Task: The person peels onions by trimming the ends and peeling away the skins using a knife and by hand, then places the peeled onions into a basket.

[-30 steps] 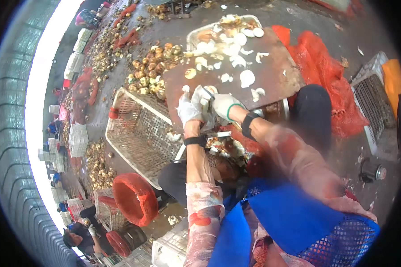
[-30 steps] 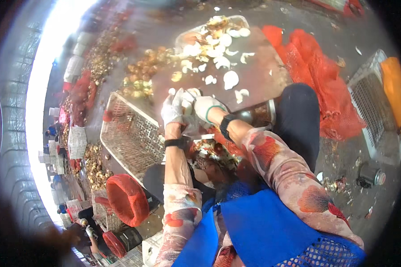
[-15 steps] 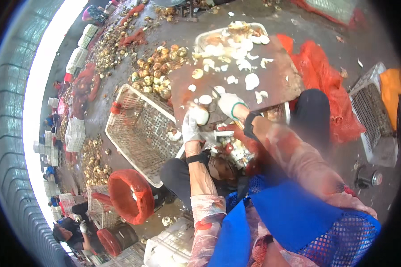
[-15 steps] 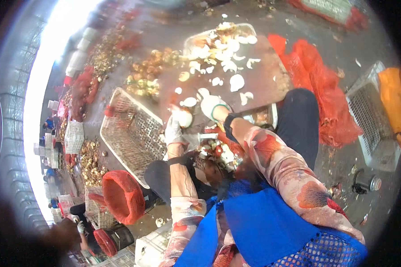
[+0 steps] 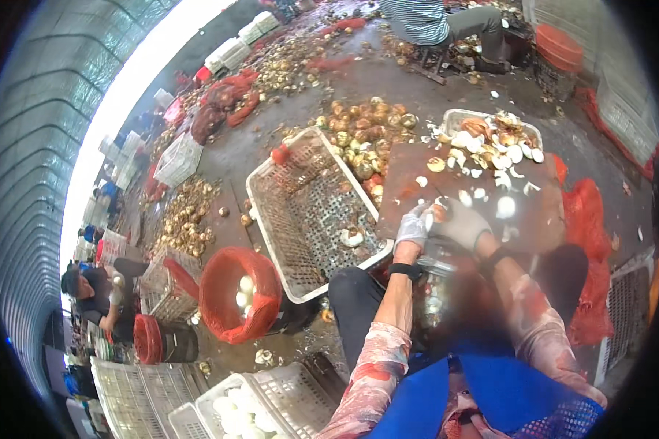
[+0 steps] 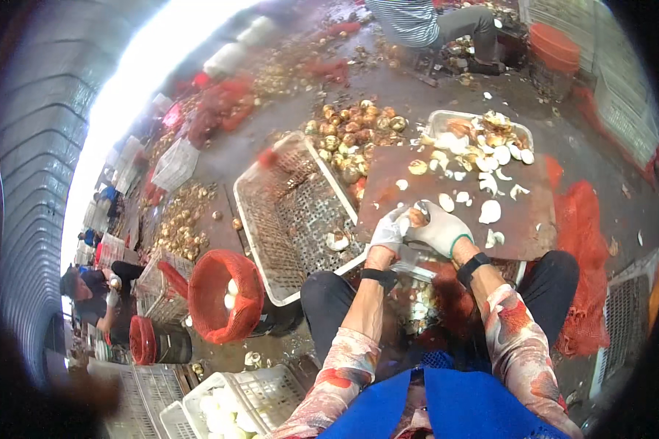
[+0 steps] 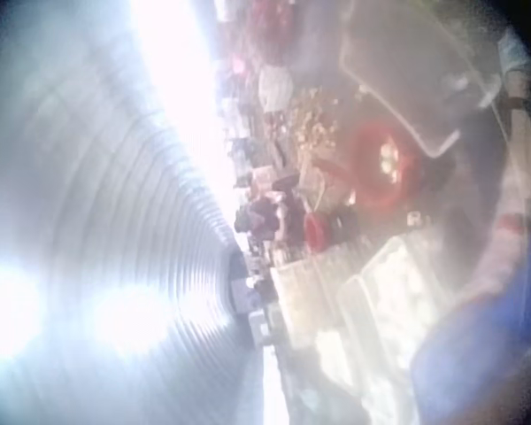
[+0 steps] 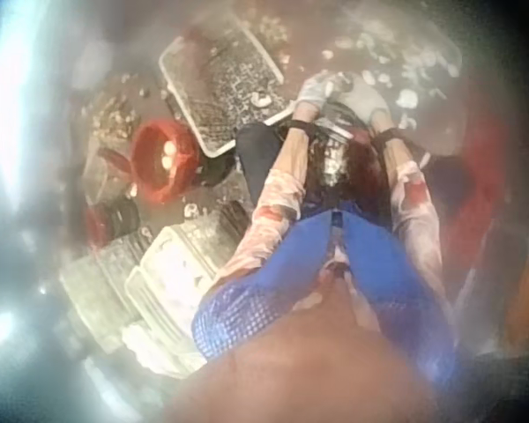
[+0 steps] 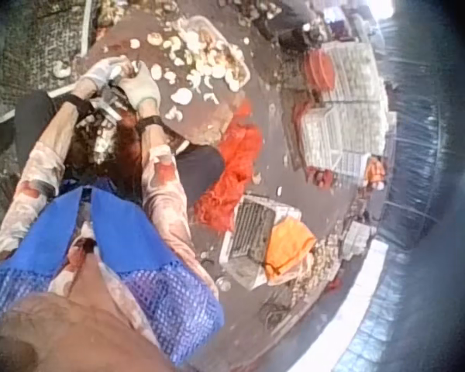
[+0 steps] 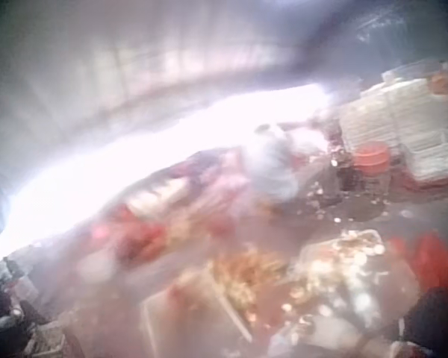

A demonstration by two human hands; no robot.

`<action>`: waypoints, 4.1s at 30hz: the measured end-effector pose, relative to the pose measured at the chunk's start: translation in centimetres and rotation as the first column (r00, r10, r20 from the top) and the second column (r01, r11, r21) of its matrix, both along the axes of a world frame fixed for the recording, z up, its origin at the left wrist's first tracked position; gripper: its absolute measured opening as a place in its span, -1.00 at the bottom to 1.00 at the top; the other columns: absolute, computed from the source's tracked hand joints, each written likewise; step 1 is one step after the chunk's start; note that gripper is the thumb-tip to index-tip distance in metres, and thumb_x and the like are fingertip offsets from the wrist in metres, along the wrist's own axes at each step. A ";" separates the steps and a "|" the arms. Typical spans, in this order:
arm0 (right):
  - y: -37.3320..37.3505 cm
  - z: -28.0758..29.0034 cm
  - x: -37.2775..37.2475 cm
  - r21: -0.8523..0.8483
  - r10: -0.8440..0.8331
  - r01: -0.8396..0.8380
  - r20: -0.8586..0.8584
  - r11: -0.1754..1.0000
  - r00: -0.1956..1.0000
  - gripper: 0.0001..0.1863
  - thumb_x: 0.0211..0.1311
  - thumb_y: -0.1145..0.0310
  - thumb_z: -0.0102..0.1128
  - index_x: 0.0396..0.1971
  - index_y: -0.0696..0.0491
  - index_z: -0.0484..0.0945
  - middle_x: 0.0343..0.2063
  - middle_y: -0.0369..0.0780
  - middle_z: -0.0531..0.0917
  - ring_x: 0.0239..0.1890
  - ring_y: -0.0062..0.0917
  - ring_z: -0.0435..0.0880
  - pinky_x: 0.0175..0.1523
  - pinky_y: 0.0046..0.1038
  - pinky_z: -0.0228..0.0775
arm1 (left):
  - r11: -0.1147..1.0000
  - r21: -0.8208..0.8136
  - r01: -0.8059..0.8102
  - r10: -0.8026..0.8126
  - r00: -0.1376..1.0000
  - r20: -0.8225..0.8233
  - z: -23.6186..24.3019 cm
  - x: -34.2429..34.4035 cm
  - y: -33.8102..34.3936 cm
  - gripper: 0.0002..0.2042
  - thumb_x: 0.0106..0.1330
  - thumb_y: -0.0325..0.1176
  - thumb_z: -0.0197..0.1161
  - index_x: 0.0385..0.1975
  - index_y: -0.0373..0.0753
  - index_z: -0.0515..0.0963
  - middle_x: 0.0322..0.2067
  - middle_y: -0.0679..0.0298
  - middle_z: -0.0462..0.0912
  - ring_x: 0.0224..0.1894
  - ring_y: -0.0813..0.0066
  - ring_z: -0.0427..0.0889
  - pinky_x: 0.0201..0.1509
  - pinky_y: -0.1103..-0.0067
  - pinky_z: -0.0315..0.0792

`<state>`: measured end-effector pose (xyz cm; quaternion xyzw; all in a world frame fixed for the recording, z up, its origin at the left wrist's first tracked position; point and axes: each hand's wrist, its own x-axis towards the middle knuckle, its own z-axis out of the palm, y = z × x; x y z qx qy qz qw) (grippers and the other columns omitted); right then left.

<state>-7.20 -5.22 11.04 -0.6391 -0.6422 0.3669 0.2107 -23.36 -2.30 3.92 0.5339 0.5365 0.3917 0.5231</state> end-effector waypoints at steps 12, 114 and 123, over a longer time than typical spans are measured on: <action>3.6 -4.5 0.7 0.113 0.243 -0.267 0.188 0.957 0.952 -0.27 -0.10 -0.09 0.32 0.06 0.06 0.47 -0.11 0.01 0.64 -0.02 -0.16 0.62 0.05 -0.30 0.43 | 0.999 0.025 0.040 -0.037 0.991 -0.125 -1.4 -0.5 1.3 -0.61 0.28 -0.20 0.18 -0.02 -0.36 0.55 -0.31 0.20 0.65 -0.32 0.54 0.56 -0.26 0.57 0.44; 1.2 -4.2 2.4 -0.043 -0.212 0.228 0.230 0.973 0.950 -0.59 0.16 0.25 0.22 -0.01 0.08 0.47 -0.04 0.02 0.58 -0.01 -0.09 0.62 0.04 -0.18 0.51 | 0.881 0.385 0.276 0.027 0.782 -0.623 1.5 3.8 -1.9 -0.38 0.10 -0.17 0.38 0.12 -0.39 0.42 0.04 -0.14 0.51 0.09 -0.03 0.52 0.14 0.31 0.40; 1.8 -4.5 1.7 -0.024 -0.244 0.253 0.185 0.967 0.952 -0.56 0.13 0.14 0.22 -0.04 0.06 0.47 -0.04 0.03 0.58 -0.06 -0.07 0.63 0.02 -0.16 0.50 | 0.949 0.295 0.107 -0.048 0.979 -0.199 0.9 0.6 0.4 -0.52 0.23 -0.25 0.26 0.12 -0.32 0.41 -0.15 0.12 0.64 -0.13 0.18 0.65 -0.08 0.43 0.53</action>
